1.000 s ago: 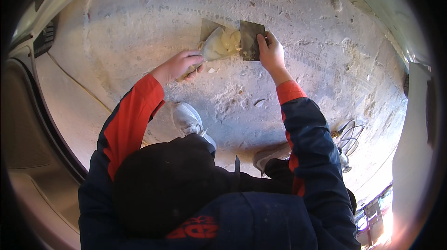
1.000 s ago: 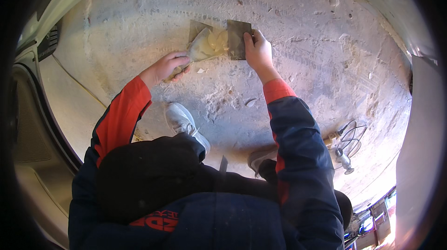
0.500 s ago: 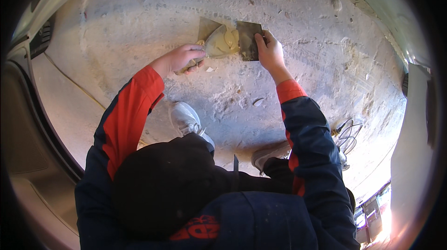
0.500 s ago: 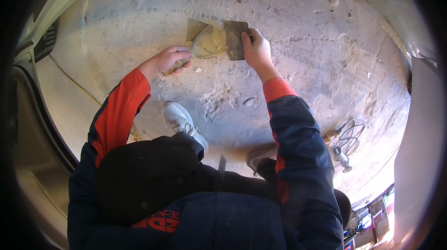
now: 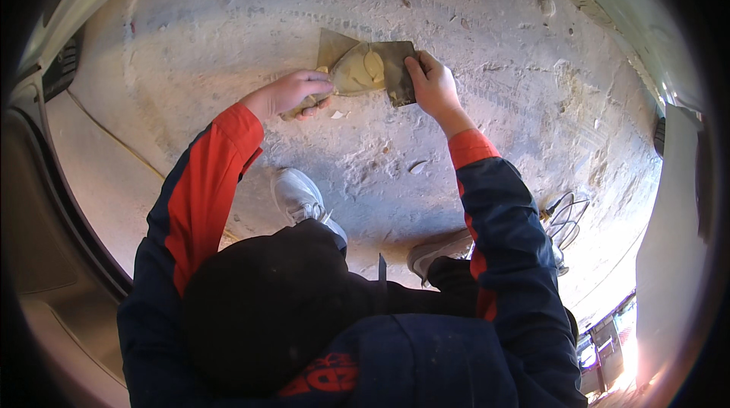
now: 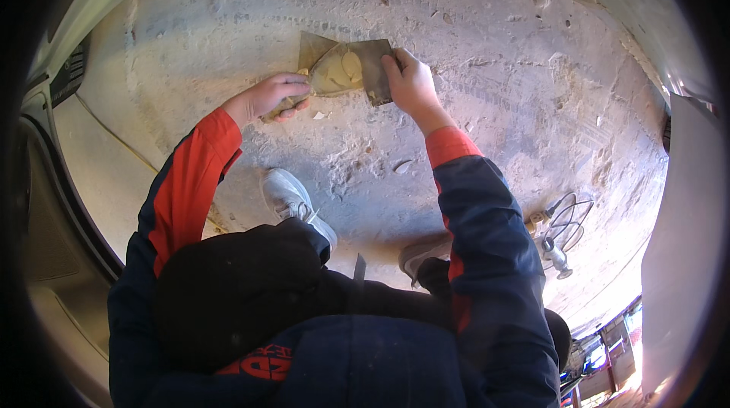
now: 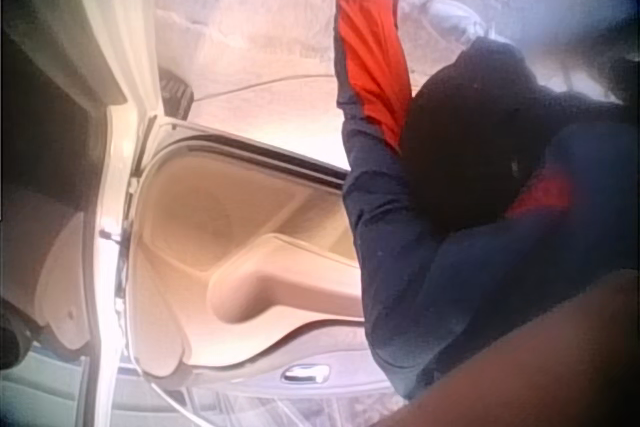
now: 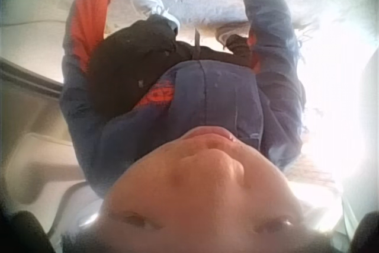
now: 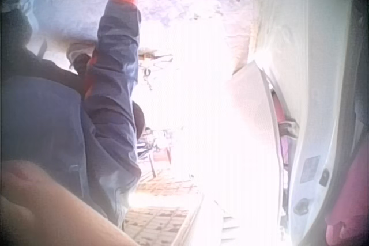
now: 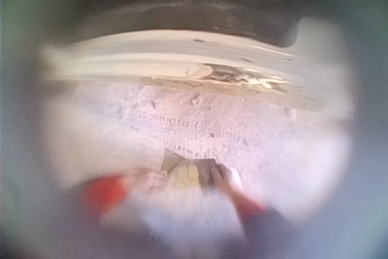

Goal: The person applies beige body filler to a white car door panel using two metal putty knives. They repeatedly transfer filler from a larger knife to a smaller one and spread it along the door edge and inner panel, smoothing the surface in multiple passes.

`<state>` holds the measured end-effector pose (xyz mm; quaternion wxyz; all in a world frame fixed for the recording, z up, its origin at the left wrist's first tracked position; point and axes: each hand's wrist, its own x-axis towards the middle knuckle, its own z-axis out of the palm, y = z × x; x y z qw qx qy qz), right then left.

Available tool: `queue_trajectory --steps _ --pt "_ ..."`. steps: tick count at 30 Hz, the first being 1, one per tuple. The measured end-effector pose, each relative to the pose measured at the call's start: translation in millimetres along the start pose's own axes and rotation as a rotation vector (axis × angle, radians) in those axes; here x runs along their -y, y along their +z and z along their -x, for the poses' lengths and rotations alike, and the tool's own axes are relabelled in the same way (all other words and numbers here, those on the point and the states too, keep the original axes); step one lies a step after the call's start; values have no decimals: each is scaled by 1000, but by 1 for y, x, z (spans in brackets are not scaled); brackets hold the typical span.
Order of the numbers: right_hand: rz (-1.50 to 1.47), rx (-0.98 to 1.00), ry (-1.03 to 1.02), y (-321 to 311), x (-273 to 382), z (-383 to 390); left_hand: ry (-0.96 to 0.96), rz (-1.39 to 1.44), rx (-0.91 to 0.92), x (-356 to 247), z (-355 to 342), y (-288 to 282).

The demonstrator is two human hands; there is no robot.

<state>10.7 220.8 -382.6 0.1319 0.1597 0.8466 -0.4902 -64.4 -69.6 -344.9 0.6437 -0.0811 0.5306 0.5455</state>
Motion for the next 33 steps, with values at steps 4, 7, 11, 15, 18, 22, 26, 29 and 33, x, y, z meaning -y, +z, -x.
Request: queue_trajectory --steps 4,7,11,15,18,22,26,29,33 --pt "-11 -12 -75 -23 35 15 53 -34 11 -6 15 18" --pt "108 -12 -186 -60 81 35 89 -76 43 -13 33 39" --pt "370 -69 -506 -115 155 73 214 -32 175 -30 59 74" --pt "577 -97 -630 -147 213 106 294 54 315 -50 73 108" --pt "759 -116 -759 -166 237 120 328 56 365 -62 82 124" --pt "843 -136 -966 -190 255 140 366 -18 397 -75 98 136" --pt "927 -21 -1065 -218 267 160 366 -33 426 -87 110 146" --pt "935 -17 -1105 -233 270 173 368 -38 473 -95 115 150" --pt "922 -15 -1153 -254 276 192 356 -91 517 -105 121 152"
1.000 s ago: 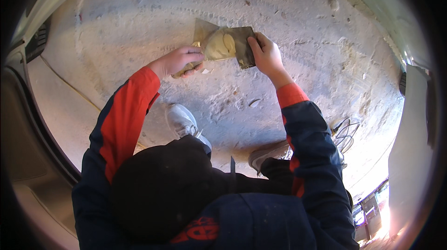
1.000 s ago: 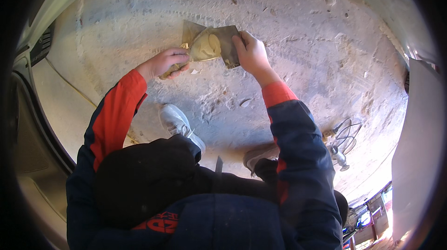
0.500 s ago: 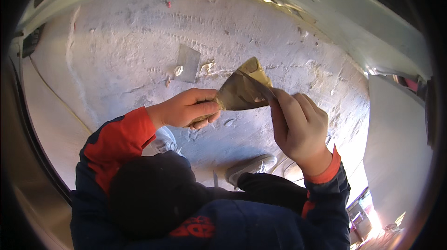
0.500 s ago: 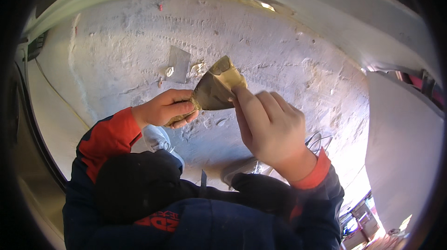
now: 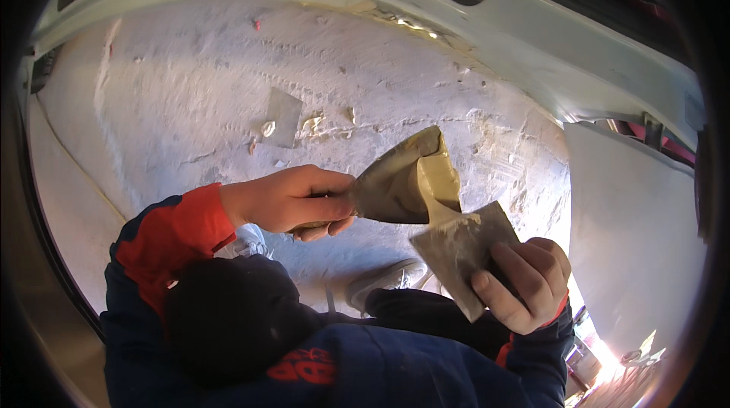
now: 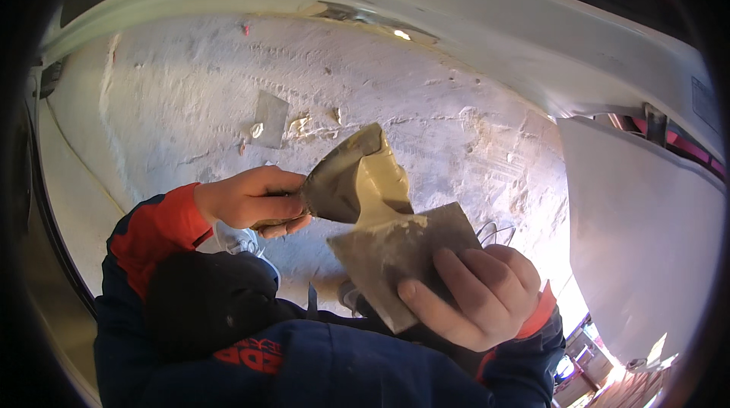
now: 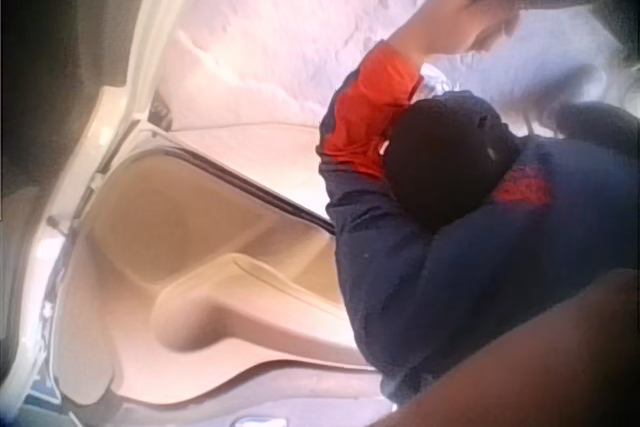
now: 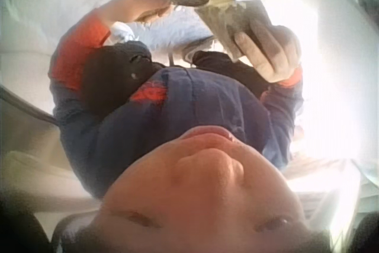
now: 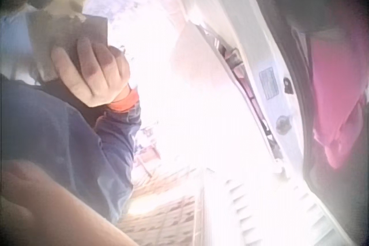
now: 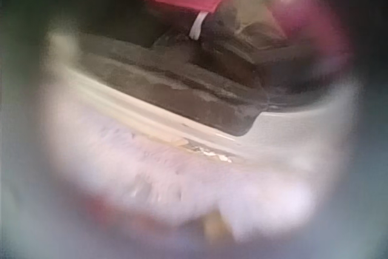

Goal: The person applies beige body filler to a white car door panel using two metal putty knives. They repeatedly transfer filler from a larger knife to a smaller one and spread it along the door edge and inner panel, smoothing the surface in multiple passes.

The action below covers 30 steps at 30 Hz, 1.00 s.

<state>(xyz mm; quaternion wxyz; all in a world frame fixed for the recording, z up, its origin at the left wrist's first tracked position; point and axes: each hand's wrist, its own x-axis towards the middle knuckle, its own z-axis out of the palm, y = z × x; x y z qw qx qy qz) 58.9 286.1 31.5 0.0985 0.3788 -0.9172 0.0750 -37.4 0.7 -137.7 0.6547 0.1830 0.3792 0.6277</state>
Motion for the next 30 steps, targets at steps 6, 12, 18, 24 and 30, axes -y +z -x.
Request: queue_trajectory --steps 6,12,18,24,30 --pt "-12 -203 -15 -30 3 18 79 -11 51 -25 -4 8" --pt "-180 -434 61 -50 -2 31 42 36 6 -52 -4 24" --pt "-161 -663 277 -26 -13 23 134 12 117 -74 -8 42" --pt "-126 -854 225 -8 -12 3 202 16 134 -91 -5 60" --pt "-135 -696 164 -15 -2 -10 242 -48 91 -91 -1 63"
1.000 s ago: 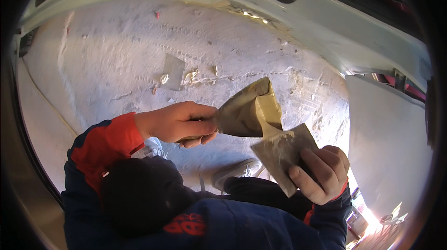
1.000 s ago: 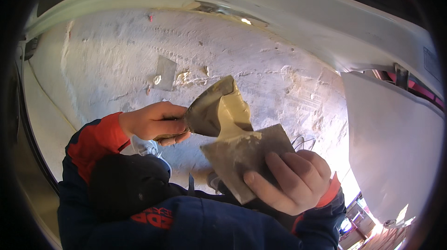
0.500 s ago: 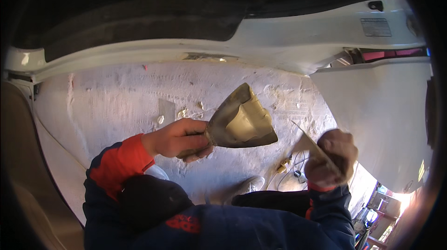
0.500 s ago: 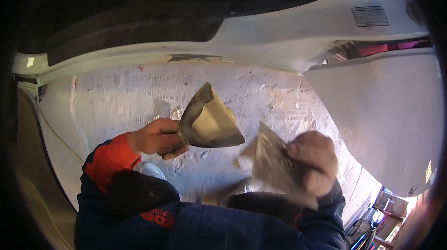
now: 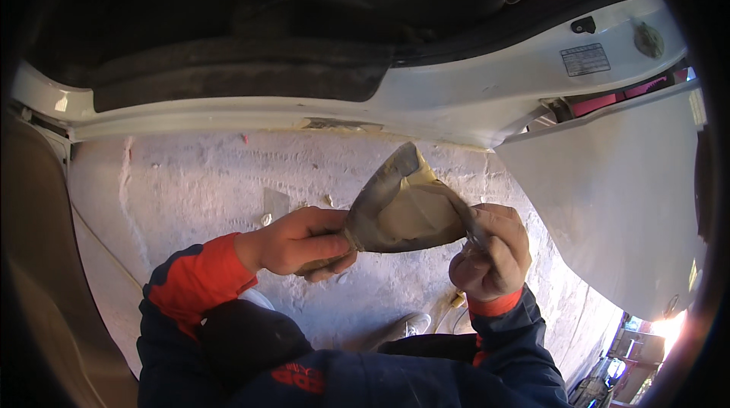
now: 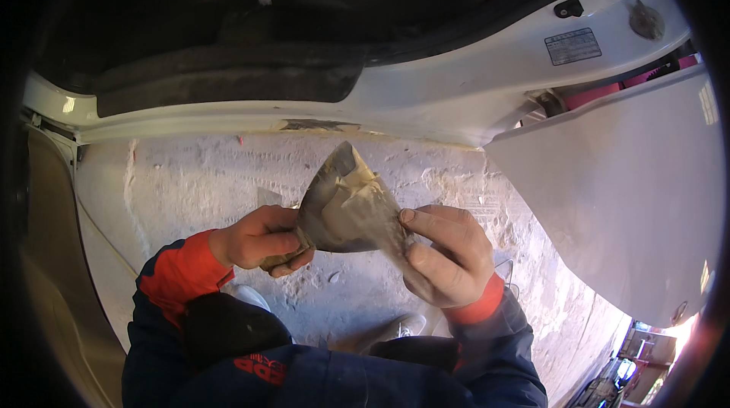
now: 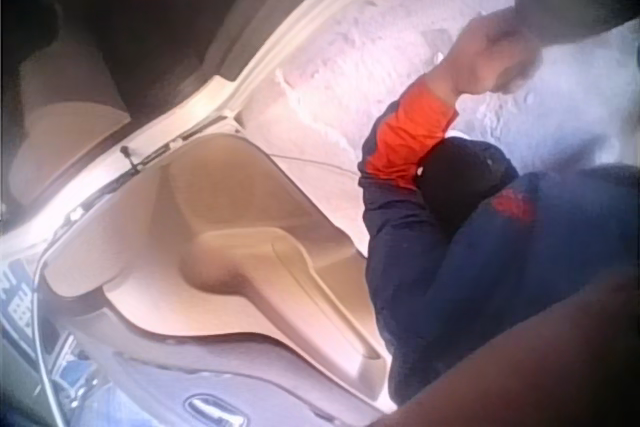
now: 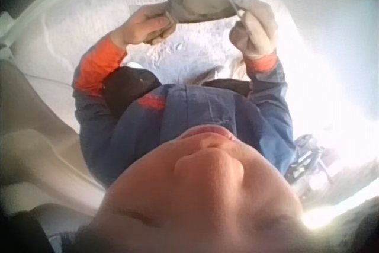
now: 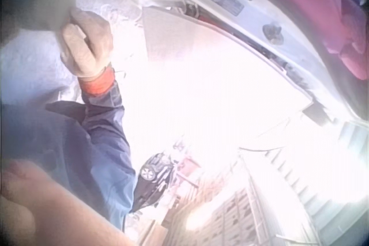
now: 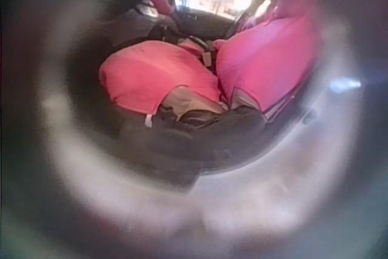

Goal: The person applies beige body filler to a white car door panel using two metal putty knives. They repeatedly transfer filler from a larger knife to a smaller one and spread it along the door edge and inner panel, smoothing the surface in multiple passes.

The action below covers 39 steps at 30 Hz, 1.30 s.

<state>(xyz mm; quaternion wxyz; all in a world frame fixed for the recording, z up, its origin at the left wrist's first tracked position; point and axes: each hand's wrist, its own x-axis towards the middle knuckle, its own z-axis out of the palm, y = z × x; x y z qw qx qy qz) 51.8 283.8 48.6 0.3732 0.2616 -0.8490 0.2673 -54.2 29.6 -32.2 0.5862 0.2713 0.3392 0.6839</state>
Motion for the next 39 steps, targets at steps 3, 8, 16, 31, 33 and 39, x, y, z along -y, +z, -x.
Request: queue_trajectory --steps 3,8,16,31,33,39 --pt "67 155 -30 -4 0 -4 14 -88 -44 3 4 -4" --pt "171 280 -52 -4 -5 -7 41 -166 -86 5 12 -9" --pt "137 387 212 -8 -12 6 62 -25 -16 5 21 -9" --pt "-1413 -746 1021 49 0 -4 -4 632 597 -9 -64 39" --pt "-1421 -794 989 46 -1 -3 -53 595 614 -7 -71 39" --pt "-1390 -852 902 35 -5 8 -23 558 406 8 -77 45"
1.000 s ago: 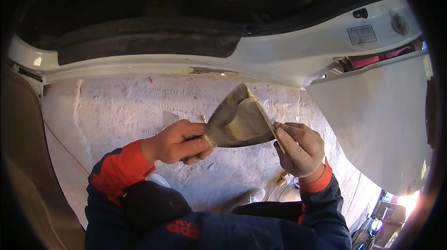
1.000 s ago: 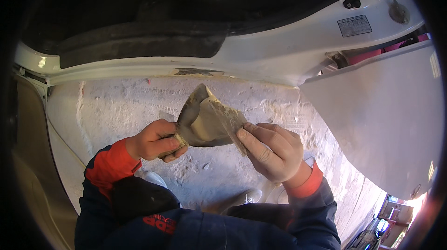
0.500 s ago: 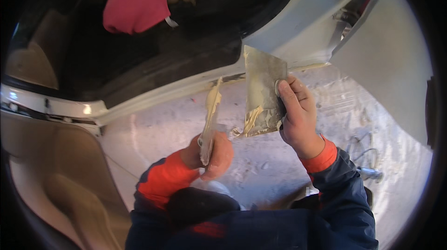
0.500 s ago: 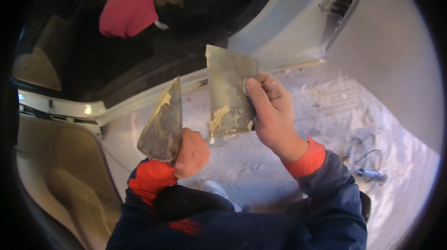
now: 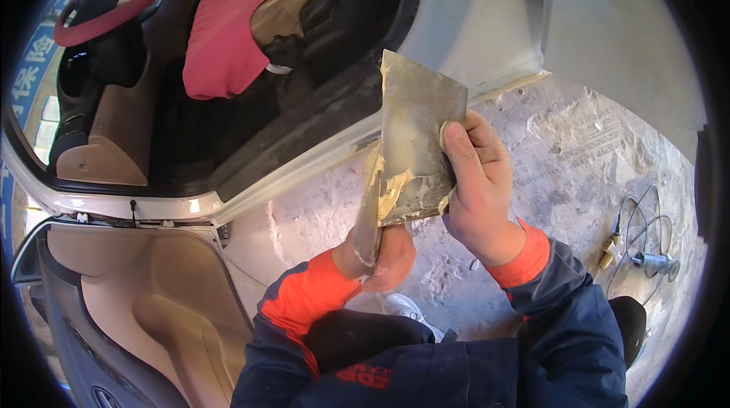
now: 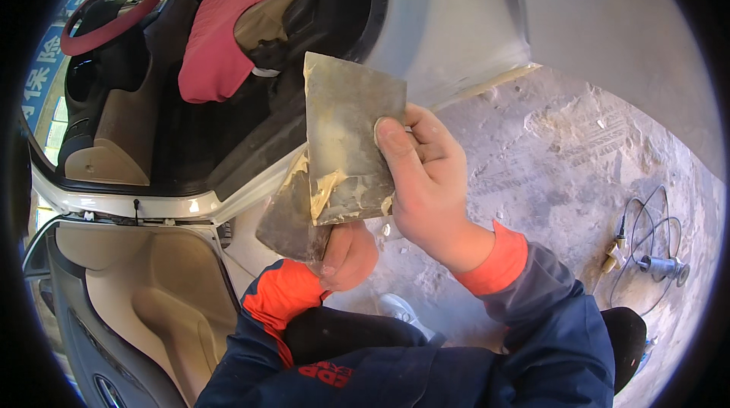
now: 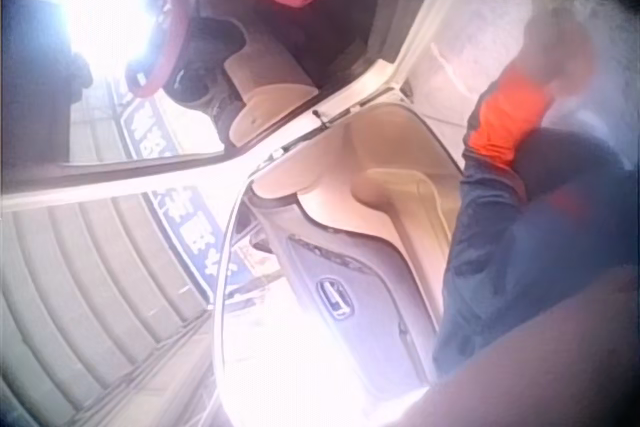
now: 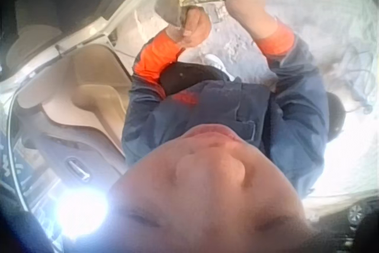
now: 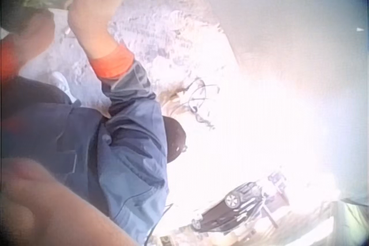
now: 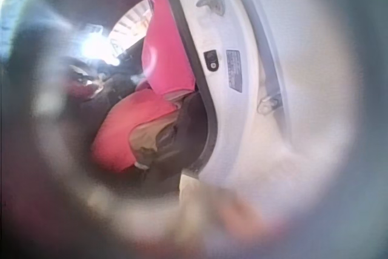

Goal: The person applies beige body filler to a white car door panel using two metal putty knives. They repeatedly transfer filler from a larger knife to a smaller one and spread it along the door edge and inner panel, smoothing the surface in multiple passes.

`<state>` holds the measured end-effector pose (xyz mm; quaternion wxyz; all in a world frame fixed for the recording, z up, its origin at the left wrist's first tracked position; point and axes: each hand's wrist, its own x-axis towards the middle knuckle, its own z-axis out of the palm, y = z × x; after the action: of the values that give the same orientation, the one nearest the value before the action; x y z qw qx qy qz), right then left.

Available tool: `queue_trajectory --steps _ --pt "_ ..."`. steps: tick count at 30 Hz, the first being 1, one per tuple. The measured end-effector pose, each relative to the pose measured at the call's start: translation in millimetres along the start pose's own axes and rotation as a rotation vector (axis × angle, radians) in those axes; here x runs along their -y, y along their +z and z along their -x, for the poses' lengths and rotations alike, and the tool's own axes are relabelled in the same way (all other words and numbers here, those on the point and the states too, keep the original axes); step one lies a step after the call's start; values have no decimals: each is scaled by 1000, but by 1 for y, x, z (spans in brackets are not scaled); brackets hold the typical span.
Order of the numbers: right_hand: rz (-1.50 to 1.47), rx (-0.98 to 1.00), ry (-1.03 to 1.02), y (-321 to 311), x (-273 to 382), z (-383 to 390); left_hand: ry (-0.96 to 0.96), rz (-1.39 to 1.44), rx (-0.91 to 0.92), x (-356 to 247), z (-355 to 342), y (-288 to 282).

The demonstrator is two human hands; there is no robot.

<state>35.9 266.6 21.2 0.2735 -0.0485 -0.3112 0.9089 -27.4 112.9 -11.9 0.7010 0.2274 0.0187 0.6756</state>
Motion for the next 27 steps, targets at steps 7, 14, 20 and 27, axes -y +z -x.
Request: queue_trajectory --steps 7,14,20,27 --pt "144 96 -5 -11 21 10 -39 -415 -712 -2 26 -3" --pt "1513 -109 -840 -82 36 -27 283 -408 -997 -21 60 -9" --pt "952 -190 -382 -90 27 -28 281 -771 -992 -23 77 2" --pt "437 -108 -94 -69 19 -23 189 -769 -933 -18 91 2"
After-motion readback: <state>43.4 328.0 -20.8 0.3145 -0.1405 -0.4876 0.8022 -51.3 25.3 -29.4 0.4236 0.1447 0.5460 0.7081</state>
